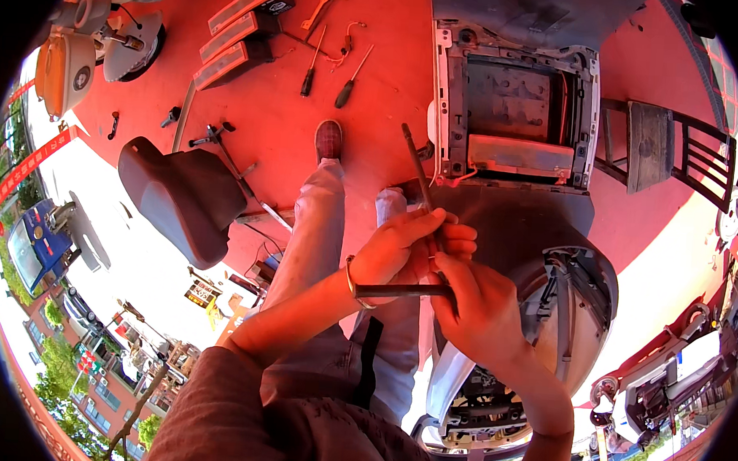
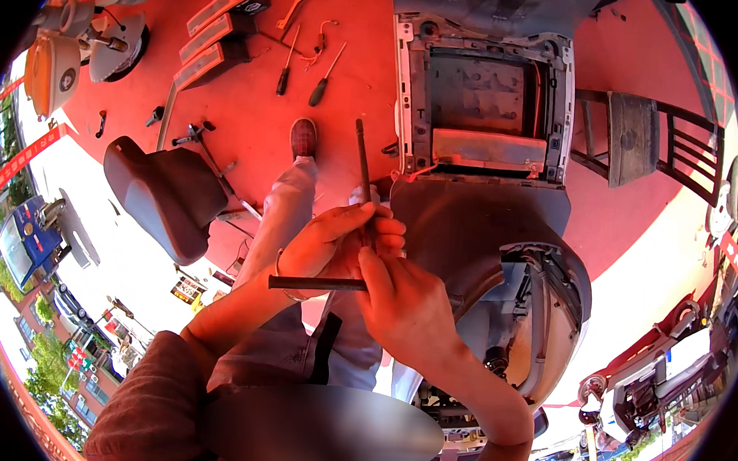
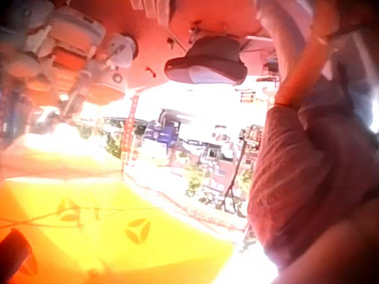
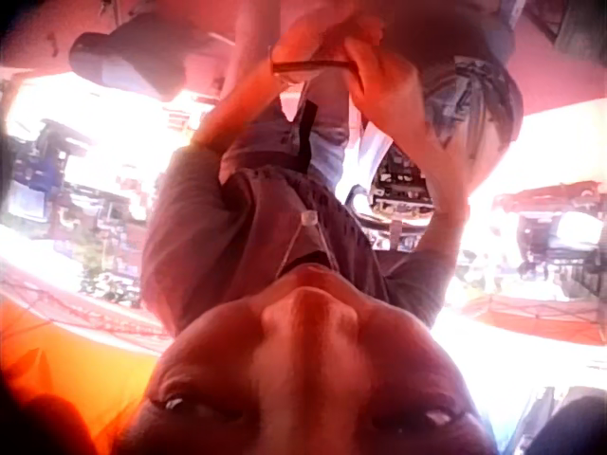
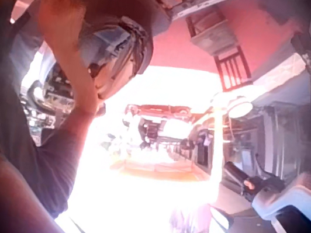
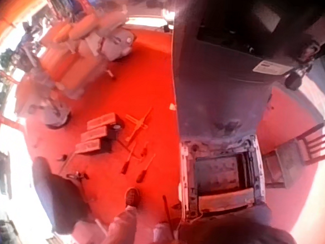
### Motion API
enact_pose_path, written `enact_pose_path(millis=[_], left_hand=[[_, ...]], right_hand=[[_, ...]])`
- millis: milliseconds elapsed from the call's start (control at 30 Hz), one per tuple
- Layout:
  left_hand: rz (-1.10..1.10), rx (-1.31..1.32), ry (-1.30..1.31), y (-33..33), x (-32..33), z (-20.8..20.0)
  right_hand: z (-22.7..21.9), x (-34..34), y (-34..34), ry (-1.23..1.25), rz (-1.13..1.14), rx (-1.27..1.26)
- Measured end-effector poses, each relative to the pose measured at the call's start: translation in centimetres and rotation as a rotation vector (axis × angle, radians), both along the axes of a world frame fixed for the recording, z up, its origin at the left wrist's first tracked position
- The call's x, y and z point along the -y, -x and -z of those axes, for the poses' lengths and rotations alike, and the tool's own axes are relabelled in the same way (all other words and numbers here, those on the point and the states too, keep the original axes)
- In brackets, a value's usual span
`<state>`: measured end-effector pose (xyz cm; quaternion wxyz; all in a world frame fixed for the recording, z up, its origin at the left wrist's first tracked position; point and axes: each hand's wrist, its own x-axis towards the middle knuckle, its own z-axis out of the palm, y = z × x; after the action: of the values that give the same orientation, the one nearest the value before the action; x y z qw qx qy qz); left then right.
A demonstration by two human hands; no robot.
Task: The person uses a screwdriver to remove screws from the under-seat compartment of a scooter. They place the removed screws on the floor and proceed to remove a black battery from the compartment. Finally, they place a plastic cover back onto the scooter's frame.
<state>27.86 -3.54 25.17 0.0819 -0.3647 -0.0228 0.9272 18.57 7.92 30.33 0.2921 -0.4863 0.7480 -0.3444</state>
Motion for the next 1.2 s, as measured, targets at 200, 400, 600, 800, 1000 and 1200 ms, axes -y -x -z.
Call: enact_pose_path(millis=[200,400,600,800,1000,1200], left_hand=[[0.123,0.254,0.155,-7.5,9.2,11.3],[0.184,0.379,0.535,-10.8,18.7,25.7],[0.836,0.362,1.76,-7.9,31.3,29.8],[0.63,0.094,1.283,-12.0,34.5,25.0],[0.724,0.232,0.974,-19.7,31.4,17.0],[0.775,0.411,0.871,-29.1,32.4,13.9]], right_hand=[[6.3,9.3,-7.4,-0.067,0.164,-0.025],[11.7,14.5,-13.6,-0.328,0.469,0.327],[20.6,9.8,-15.3,-0.247,1.098,0.344],[24.2,-1.0,-6.3,-0.259,1.885,0.306],[25.2,3.0,-0.2,0.129,1.832,1.292],[25.9,4.9,-2.5,-0.004,1.846,1.276]])
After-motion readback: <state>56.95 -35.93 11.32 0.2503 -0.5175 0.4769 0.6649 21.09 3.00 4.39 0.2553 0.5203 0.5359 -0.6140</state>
